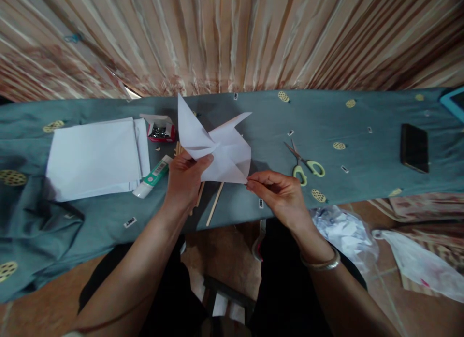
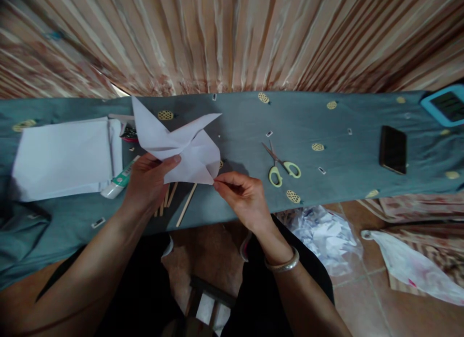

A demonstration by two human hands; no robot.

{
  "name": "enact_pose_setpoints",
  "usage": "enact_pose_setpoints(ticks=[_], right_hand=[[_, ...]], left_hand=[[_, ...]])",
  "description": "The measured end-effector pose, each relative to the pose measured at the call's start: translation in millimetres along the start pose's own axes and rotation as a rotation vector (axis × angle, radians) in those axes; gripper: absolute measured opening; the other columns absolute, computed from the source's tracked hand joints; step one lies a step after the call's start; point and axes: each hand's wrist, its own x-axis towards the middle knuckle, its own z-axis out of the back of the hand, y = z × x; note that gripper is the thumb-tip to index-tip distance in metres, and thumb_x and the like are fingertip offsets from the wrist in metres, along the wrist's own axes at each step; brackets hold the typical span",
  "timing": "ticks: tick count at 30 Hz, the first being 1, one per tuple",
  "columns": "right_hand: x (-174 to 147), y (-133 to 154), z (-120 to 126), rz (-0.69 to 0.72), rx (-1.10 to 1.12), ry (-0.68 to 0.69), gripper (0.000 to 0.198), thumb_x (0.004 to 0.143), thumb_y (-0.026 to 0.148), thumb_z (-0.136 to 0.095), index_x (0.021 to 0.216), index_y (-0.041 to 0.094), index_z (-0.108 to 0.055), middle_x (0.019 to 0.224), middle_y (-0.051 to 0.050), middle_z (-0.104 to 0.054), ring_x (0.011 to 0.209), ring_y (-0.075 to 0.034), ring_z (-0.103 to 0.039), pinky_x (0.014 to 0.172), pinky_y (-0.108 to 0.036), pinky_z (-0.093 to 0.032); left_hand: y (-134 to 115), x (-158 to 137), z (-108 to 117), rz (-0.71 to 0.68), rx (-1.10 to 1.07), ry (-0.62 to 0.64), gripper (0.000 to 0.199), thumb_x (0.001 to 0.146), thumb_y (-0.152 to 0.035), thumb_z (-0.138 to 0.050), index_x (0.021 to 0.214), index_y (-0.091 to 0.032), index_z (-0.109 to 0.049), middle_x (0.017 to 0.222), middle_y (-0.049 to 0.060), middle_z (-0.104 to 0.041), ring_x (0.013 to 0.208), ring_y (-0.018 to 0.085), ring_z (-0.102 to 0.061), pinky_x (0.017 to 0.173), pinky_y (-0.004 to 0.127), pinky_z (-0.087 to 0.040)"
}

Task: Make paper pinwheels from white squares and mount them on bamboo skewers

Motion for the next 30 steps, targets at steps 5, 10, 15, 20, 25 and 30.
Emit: enact_pose_setpoints(ticks=[5,10,15,20,25,30], right_hand=[[-0.3,0.1,0.2,0.005,0.010,0.010,0.002,0.072,0.024,-0.074,0.074,0.024,-0.076,0.071,0.001,-0.073,0.064,-0.012,-0.063,0.063,-0.026,-0.051],[-0.1,-1.4,-0.6,0.006,0.021,-0.002,0.004,0.069,0.023,-0.076,0.073,0.023,-0.075,0.070,0.001,-0.072,0.063,-0.011,-0.063,0.062,-0.025,-0.051],[-0.7,-1.8,-0.4,0.005,0.023,-0.005,0.005,0.069,0.024,-0.076,0.073,0.022,-0.075,0.071,0.001,-0.073,0.064,-0.012,-0.063,0.062,-0.025,-0.051],[-0.9,-1.7,0.9,0.008,0.030,0.017,0.006,0.070,0.024,-0.075,0.076,0.023,-0.075,0.072,0.001,-0.073,0.065,-0.012,-0.064,0.064,-0.026,-0.053],[1.2,-2.5,1.8,-0.004,0.092,0.027,0.014,0.065,0.021,-0.080,0.077,0.023,-0.074,0.073,0.002,-0.072,0.068,-0.011,-0.065,0.067,-0.025,-0.054],[2.9,-4.1,6.7,0.005,0.129,0.015,0.012,0.066,0.025,-0.080,0.075,0.023,-0.073,0.073,0.002,-0.073,0.066,-0.011,-0.065,0.065,-0.024,-0.054]], left_hand=[[-0.4,-1.2,-0.3,-0.005,0.011,0.007,0.017,0.063,-0.013,-0.077,0.077,-0.021,-0.077,0.078,-0.001,-0.077,0.074,0.015,-0.069,0.077,0.028,-0.054],[-0.3,-1.4,-1.5,-0.013,0.031,-0.002,0.016,0.060,-0.015,-0.078,0.075,-0.021,-0.075,0.076,-0.002,-0.076,0.073,0.016,-0.069,0.077,0.030,-0.055],[0.8,-1.1,-1.3,-0.021,0.032,0.014,0.015,0.061,-0.015,-0.077,0.074,-0.022,-0.075,0.073,-0.002,-0.075,0.070,0.016,-0.068,0.075,0.030,-0.055],[0.9,-0.2,0.1,-0.026,0.031,0.015,0.014,0.062,-0.016,-0.077,0.074,-0.022,-0.075,0.073,-0.001,-0.075,0.074,0.018,-0.069,0.077,0.032,-0.055],[2.2,-0.3,2.0,0.010,0.032,0.021,0.017,0.061,-0.018,-0.079,0.077,-0.020,-0.074,0.076,0.000,-0.075,0.078,0.019,-0.070,0.078,0.033,-0.054],[7.2,-4.3,3.3,0.157,0.061,0.135,0.027,0.059,-0.020,-0.080,0.085,-0.017,-0.075,0.076,0.001,-0.075,0.073,0.019,-0.068,0.074,0.032,-0.053]])
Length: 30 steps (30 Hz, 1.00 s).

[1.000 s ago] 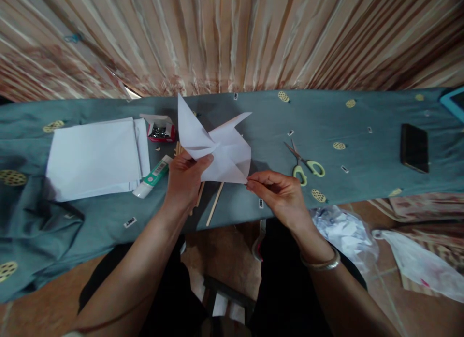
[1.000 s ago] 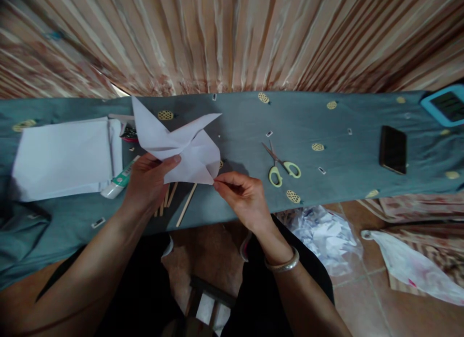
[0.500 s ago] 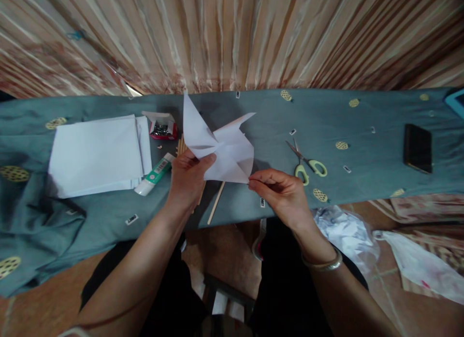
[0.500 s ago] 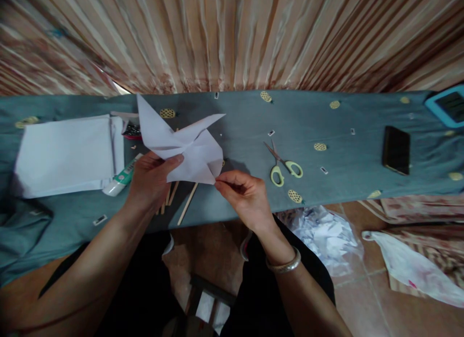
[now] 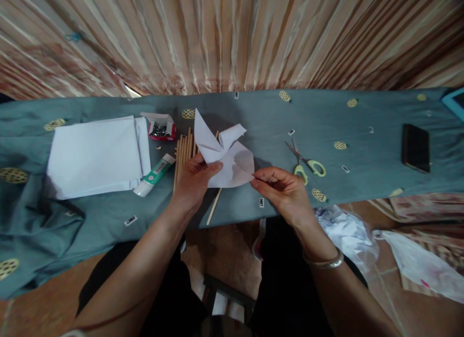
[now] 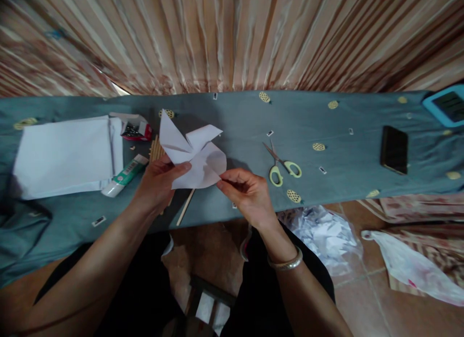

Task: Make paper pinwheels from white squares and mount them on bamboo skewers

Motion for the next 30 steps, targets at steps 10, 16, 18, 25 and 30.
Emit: enact_pose_setpoints(ticks=[10,16,18,25,30], right_hand=[[-1.1,2.6,12.0,-0.028,-0.051,0.044,0.014,0.069,0.031,-0.079,0.078,0.023,-0.073,0.077,0.001,-0.074,0.070,-0.013,-0.066,0.067,-0.026,-0.053],[5.1,3.0,34.7,0.078,-0.473,-0.095,0.016,0.082,0.036,-0.065,0.078,0.021,-0.071,0.072,-0.001,-0.071,0.067,-0.016,-0.065,0.066,-0.030,-0.052],[6.3,-0.7,37.4,0.137,-0.743,-0.107,0.014,0.084,0.031,-0.062,0.080,0.021,-0.071,0.078,-0.003,-0.073,0.072,-0.019,-0.067,0.071,-0.032,-0.052],[5.5,-5.9,31.3,0.320,-0.991,-0.019,0.018,0.086,0.021,-0.057,0.096,0.021,-0.072,0.103,-0.008,-0.074,0.101,-0.025,-0.066,0.095,-0.043,-0.050],[4.0,4.8,30.9,0.308,-0.598,0.023,0.028,0.082,0.023,-0.068,0.108,0.029,-0.070,0.124,-0.004,-0.066,0.120,-0.024,-0.058,0.105,-0.045,-0.045]], left_hand=[[7.0,-3.4,0.0,0.078,0.064,0.042,0.035,0.056,-0.022,-0.083,0.089,-0.017,-0.073,0.080,0.002,-0.075,0.075,0.019,-0.068,0.073,0.031,-0.052],[0.8,-1.5,2.3,0.097,0.020,0.018,0.036,0.055,-0.022,-0.084,0.089,-0.017,-0.072,0.084,0.002,-0.076,0.086,0.022,-0.069,0.082,0.034,-0.052],[-0.3,-0.9,2.7,0.102,0.008,0.016,0.035,0.055,-0.022,-0.083,0.088,-0.017,-0.072,0.084,0.002,-0.076,0.087,0.023,-0.070,0.083,0.035,-0.052],[-4.7,-2.1,1.3,0.127,-0.011,0.014,0.029,0.054,-0.020,-0.082,0.081,-0.017,-0.072,0.081,0.003,-0.077,0.081,0.023,-0.071,0.075,0.032,-0.054],[-6.8,-4.3,-0.3,0.172,-0.022,0.041,0.030,0.054,-0.020,-0.083,0.083,-0.018,-0.073,0.081,0.003,-0.076,0.081,0.023,-0.071,0.072,0.031,-0.054]])
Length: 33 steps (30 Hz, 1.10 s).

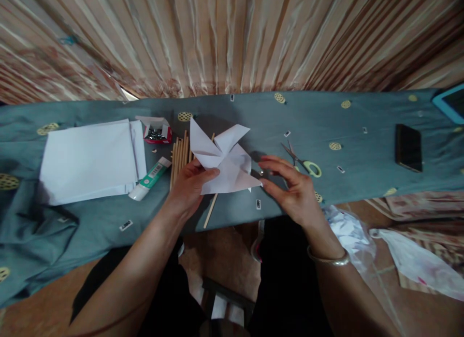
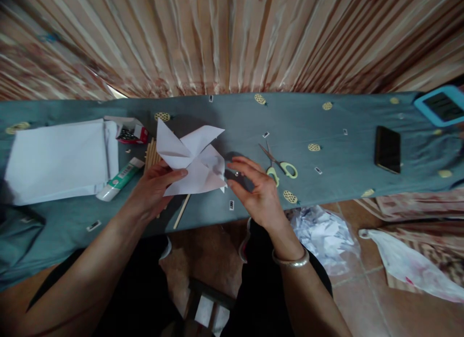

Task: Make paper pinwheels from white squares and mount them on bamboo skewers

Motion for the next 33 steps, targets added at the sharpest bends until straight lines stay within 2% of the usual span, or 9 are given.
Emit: enact_pose_setpoints(ticks=[4,8,11,16,21,26,33], right_hand=[[1.1,8.3,2.3,0.009,0.247,0.113,0.032,0.079,0.019,-0.072,0.107,0.034,-0.072,0.139,0.001,-0.056,0.132,-0.023,-0.049,0.113,-0.044,-0.039],[1.3,11.8,2.5,-0.003,0.319,0.126,0.019,0.077,0.020,-0.075,0.091,0.033,-0.076,0.137,0.003,-0.057,0.133,-0.024,-0.049,0.113,-0.046,-0.039],[1.0,13.0,2.2,-0.014,0.342,0.111,0.015,0.078,0.021,-0.074,0.089,0.033,-0.076,0.132,0.002,-0.061,0.130,-0.024,-0.051,0.112,-0.046,-0.040],[1.3,14.7,-5.1,-0.023,0.322,0.086,0.013,0.081,0.022,-0.071,0.089,0.031,-0.076,0.129,-0.001,-0.063,0.126,-0.022,-0.055,0.110,-0.045,-0.042],[4.1,14.5,-18.7,-0.062,0.269,-0.033,0.007,0.077,0.022,-0.074,0.081,0.028,-0.076,0.125,-0.002,-0.064,0.119,-0.022,-0.058,0.109,-0.046,-0.042],[5.9,16.8,-25.9,-0.081,0.156,-0.130,0.004,0.076,0.021,-0.074,0.077,0.025,-0.075,0.129,-0.003,-0.061,0.122,-0.025,-0.056,0.110,-0.049,-0.038],[6.9,17.4,-31.0,-0.091,0.102,-0.150,0.002,0.075,0.023,-0.075,0.075,0.025,-0.074,0.131,-0.003,-0.058,0.123,-0.025,-0.054,0.109,-0.049,-0.039]], left_hand=[[0.6,-1.4,-3.1,0.040,-0.015,0.024,0.030,0.054,-0.018,-0.082,0.083,-0.018,-0.073,0.080,0.004,-0.076,0.079,0.022,-0.071,0.074,0.033,-0.054],[0.4,-2.9,-6.0,0.056,-0.006,0.045,0.030,0.054,-0.017,-0.082,0.083,-0.018,-0.074,0.078,0.003,-0.075,0.075,0.021,-0.069,0.072,0.033,-0.053],[1.2,-4.1,-6.2,0.049,-0.005,0.066,0.033,0.054,-0.019,-0.083,0.085,-0.017,-0.074,0.078,0.003,-0.075,0.074,0.021,-0.069,0.071,0.032,-0.051],[6.8,-6.6,-6.7,0.052,-0.013,0.081,0.028,0.055,-0.018,-0.084,0.081,-0.017,-0.074,0.080,0.004,-0.076,0.071,0.019,-0.067,0.069,0.031,-0.049],[11.3,-9.6,-10.5,0.044,-0.002,0.077,0.027,0.054,-0.020,-0.085,0.079,-0.018,-0.074,0.076,0.002,-0.075,0.066,0.018,-0.066,0.065,0.030,-0.049],[12.1,-12.1,-12.7,0.045,-0.021,0.075,0.029,0.053,-0.019,-0.086,0.079,-0.017,-0.075,0.075,0.002,-0.075,0.069,0.019,-0.067,0.067,0.030,-0.049],[11.7,-16.9,-15.7,0.056,-0.028,0.063,0.033,0.050,-0.019,-0.087,0.080,-0.016,-0.075,0.076,0.003,-0.075,0.073,0.020,-0.068,0.074,0.032,-0.050]])
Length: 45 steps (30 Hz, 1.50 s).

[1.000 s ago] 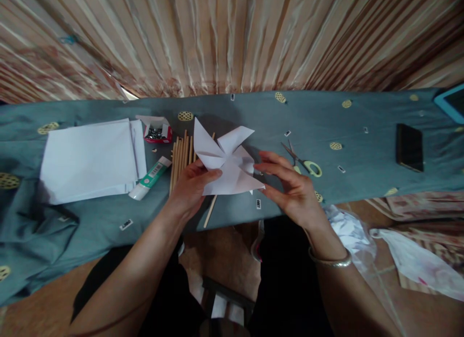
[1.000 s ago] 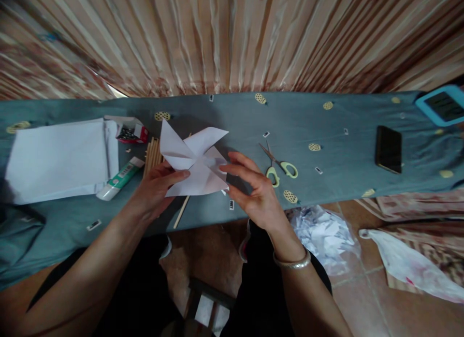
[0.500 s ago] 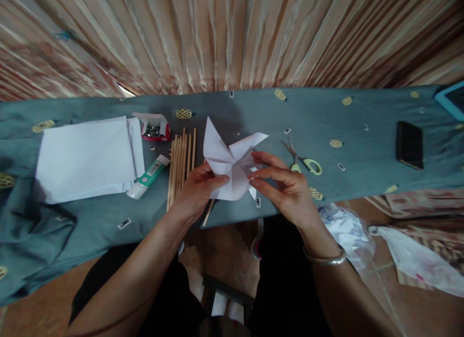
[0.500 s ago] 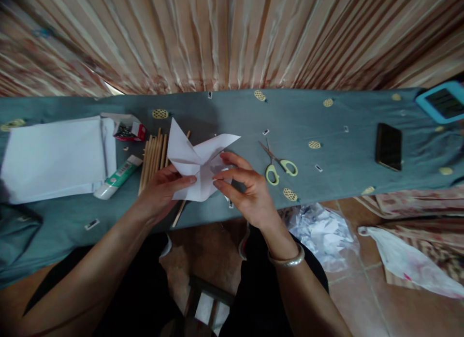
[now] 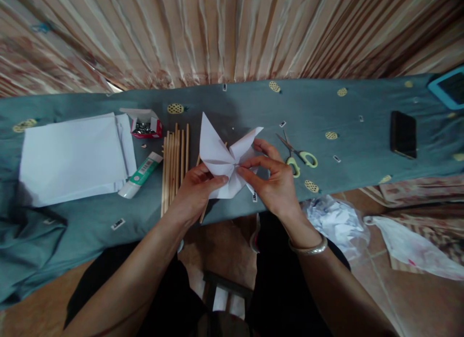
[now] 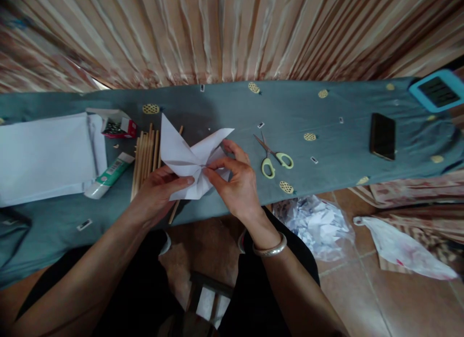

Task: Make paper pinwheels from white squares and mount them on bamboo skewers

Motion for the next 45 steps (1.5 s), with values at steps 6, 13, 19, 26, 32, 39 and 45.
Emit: enact_pose_setpoints(ticks=[6,13,19,26,32,39,45], right_hand=[[0.5,-0.3,-1.0,-0.010,-0.008,-0.006,0.002,0.075,0.023,-0.074,0.075,0.025,-0.073,0.128,-0.005,-0.059,0.122,-0.025,-0.054,0.108,-0.049,-0.040],[0.0,0.3,-2.8,-0.023,0.012,-0.017,0.004,0.073,0.023,-0.075,0.074,0.025,-0.072,0.129,-0.003,-0.059,0.124,-0.027,-0.053,0.109,-0.051,-0.039],[-1.7,1.5,-5.1,-0.018,-0.003,-0.019,0.005,0.073,0.023,-0.076,0.073,0.023,-0.071,0.131,-0.005,-0.058,0.125,-0.027,-0.053,0.109,-0.049,-0.039],[-3.0,3.7,-6.5,-0.016,0.007,-0.010,0.005,0.073,0.024,-0.077,0.074,0.024,-0.071,0.131,-0.004,-0.059,0.125,-0.027,-0.053,0.109,-0.051,-0.039],[-4.1,4.5,-8.5,-0.008,0.007,-0.016,0.006,0.073,0.023,-0.077,0.073,0.023,-0.071,0.131,-0.005,-0.058,0.124,-0.027,-0.053,0.109,-0.048,-0.039],[-4.9,5.5,-9.7,0.008,-0.035,-0.018,0.007,0.074,0.026,-0.076,0.073,0.021,-0.071,0.130,-0.006,-0.059,0.123,-0.027,-0.055,0.107,-0.049,-0.041],[-4.9,5.2,-9.6,0.017,-0.043,-0.012,0.007,0.074,0.026,-0.076,0.073,0.021,-0.071,0.131,-0.007,-0.059,0.124,-0.027,-0.055,0.106,-0.049,-0.043]], left_hand=[[-0.4,-1.7,-1.0,0.003,-0.006,-0.011,0.033,0.051,-0.018,-0.087,0.081,-0.016,-0.075,0.077,0.003,-0.076,0.075,0.020,-0.069,0.076,0.032,-0.051],[2.3,-1.5,-2.2,-0.017,0.006,-0.040,0.032,0.051,-0.019,-0.087,0.080,-0.015,-0.074,0.079,0.005,-0.076,0.078,0.021,-0.070,0.079,0.035,-0.052],[8.1,-0.4,-4.4,-0.097,-0.011,-0.097,0.035,0.050,-0.020,-0.089,0.082,-0.016,-0.075,0.084,0.004,-0.077,0.080,0.021,-0.070,0.083,0.035,-0.054],[9.8,-0.2,-4.5,-0.188,0.001,-0.093,0.028,0.055,-0.017,-0.086,0.081,-0.019,-0.075,0.083,0.000,-0.077,0.081,0.019,-0.070,0.084,0.033,-0.054],[11.3,-1.7,-5.1,-0.210,0.006,-0.127,0.033,0.056,-0.017,-0.086,0.087,-0.020,-0.075,0.084,0.001,-0.077,0.082,0.021,-0.070,0.083,0.035,-0.055],[9.8,-3.4,-7.0,-0.188,0.018,-0.134,0.028,0.055,-0.020,-0.085,0.081,-0.017,-0.075,0.083,0.002,-0.077,0.081,0.020,-0.070,0.082,0.033,-0.054],[10.6,-3.6,-5.5,-0.193,0.034,-0.128,0.026,0.055,-0.018,-0.085,0.079,-0.018,-0.075,0.083,0.001,-0.076,0.080,0.019,-0.070,0.083,0.033,-0.054]])
